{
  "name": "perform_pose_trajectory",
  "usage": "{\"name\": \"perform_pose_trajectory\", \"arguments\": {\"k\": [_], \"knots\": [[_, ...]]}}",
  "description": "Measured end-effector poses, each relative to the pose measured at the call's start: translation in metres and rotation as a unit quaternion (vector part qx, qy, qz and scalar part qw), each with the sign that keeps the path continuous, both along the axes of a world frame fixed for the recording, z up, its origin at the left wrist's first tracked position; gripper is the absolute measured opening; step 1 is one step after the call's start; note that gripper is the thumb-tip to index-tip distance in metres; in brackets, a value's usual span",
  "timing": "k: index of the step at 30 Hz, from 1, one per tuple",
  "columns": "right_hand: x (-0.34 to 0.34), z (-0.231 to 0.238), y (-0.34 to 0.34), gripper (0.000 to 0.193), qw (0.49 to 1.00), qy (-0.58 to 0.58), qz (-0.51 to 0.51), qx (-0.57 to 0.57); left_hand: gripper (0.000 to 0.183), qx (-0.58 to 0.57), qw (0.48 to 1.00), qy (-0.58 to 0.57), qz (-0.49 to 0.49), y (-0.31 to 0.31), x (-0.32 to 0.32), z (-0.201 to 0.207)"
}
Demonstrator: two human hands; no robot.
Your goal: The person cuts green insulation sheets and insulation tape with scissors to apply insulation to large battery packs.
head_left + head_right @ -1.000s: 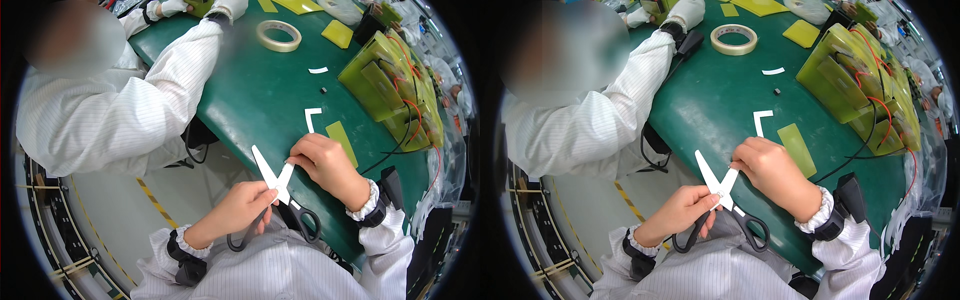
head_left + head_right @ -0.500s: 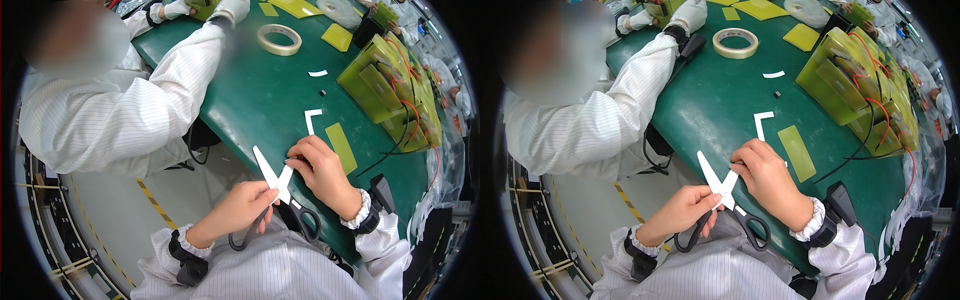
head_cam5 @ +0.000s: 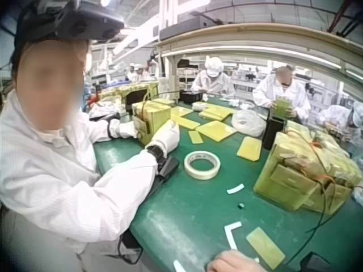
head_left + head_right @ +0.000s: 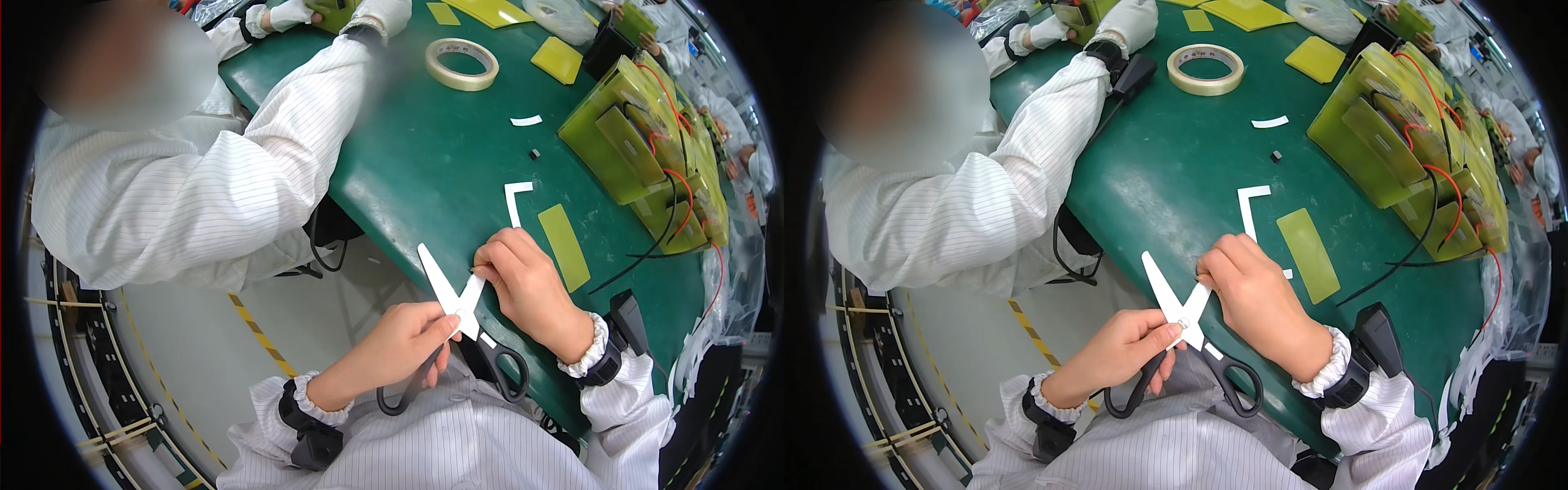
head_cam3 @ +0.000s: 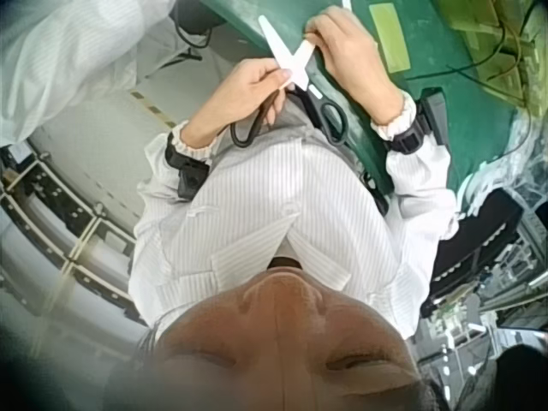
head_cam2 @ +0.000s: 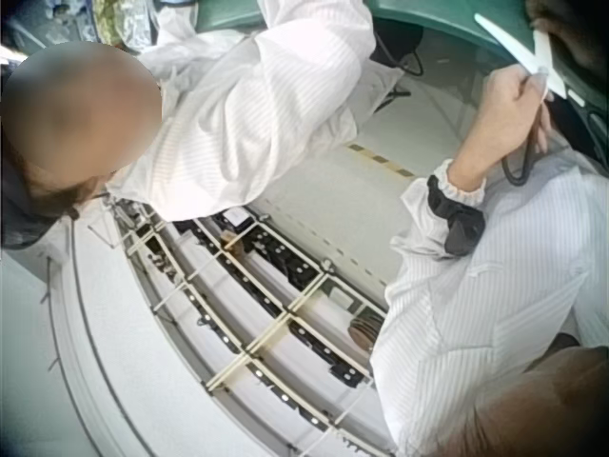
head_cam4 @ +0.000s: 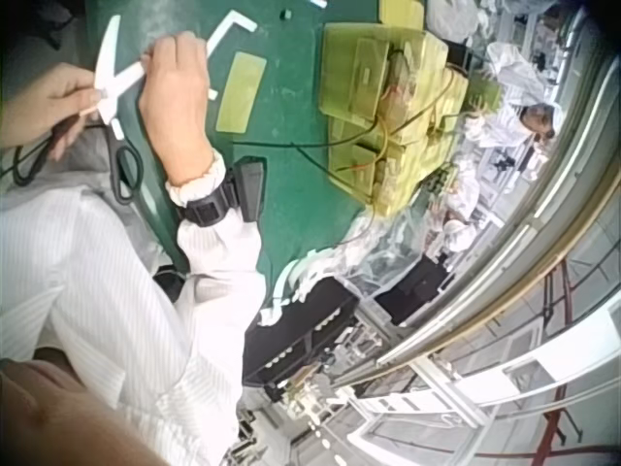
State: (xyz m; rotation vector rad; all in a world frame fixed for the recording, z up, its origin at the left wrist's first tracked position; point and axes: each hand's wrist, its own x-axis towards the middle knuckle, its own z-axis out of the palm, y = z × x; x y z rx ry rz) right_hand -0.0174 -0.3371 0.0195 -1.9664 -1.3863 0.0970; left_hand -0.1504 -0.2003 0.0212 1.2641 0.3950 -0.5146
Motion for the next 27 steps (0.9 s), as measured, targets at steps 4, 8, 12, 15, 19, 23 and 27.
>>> {"name": "perform_pose_trajectory", "arguments": {"k": [4,8,12,15,19,23,27], "knots": [[0.0,-0.001,-0.001,0.01,1.0,-0.019,0.002,-0.025,0.028,0.003,1.0,0.001,-0.001,0.0,0.0,0.001],[0.0,-0.001,-0.001,0.01,0.999,-0.022,0.007,-0.033,0.027,-0.003,1.0,0.006,0.003,0.0,0.0,0.002],[0.002,0.0,-0.002,0.011,0.999,-0.011,0.01,-0.037,0.027,-0.003,1.0,0.012,0.004,0.0,0.0,0.001],[0.003,0.002,-0.003,0.012,0.999,0.004,0.015,-0.042,0.028,-0.002,1.0,0.009,0.004,0.0,0.0,0.001],[0.005,0.005,-0.004,0.012,0.998,0.038,0.012,-0.04,0.028,0.0,1.0,0.01,0.005,-0.001,0.001,0.001],[0.005,0.011,-0.006,0.012,0.998,0.053,0.015,-0.041,0.028,-0.003,1.0,0.009,0.006,-0.001,0.0,0.001],[0.003,0.016,-0.005,0.012,0.997,0.072,0.009,-0.035,0.027,0.002,1.0,0.012,0.007,0.0,0.0,0.002]]}}
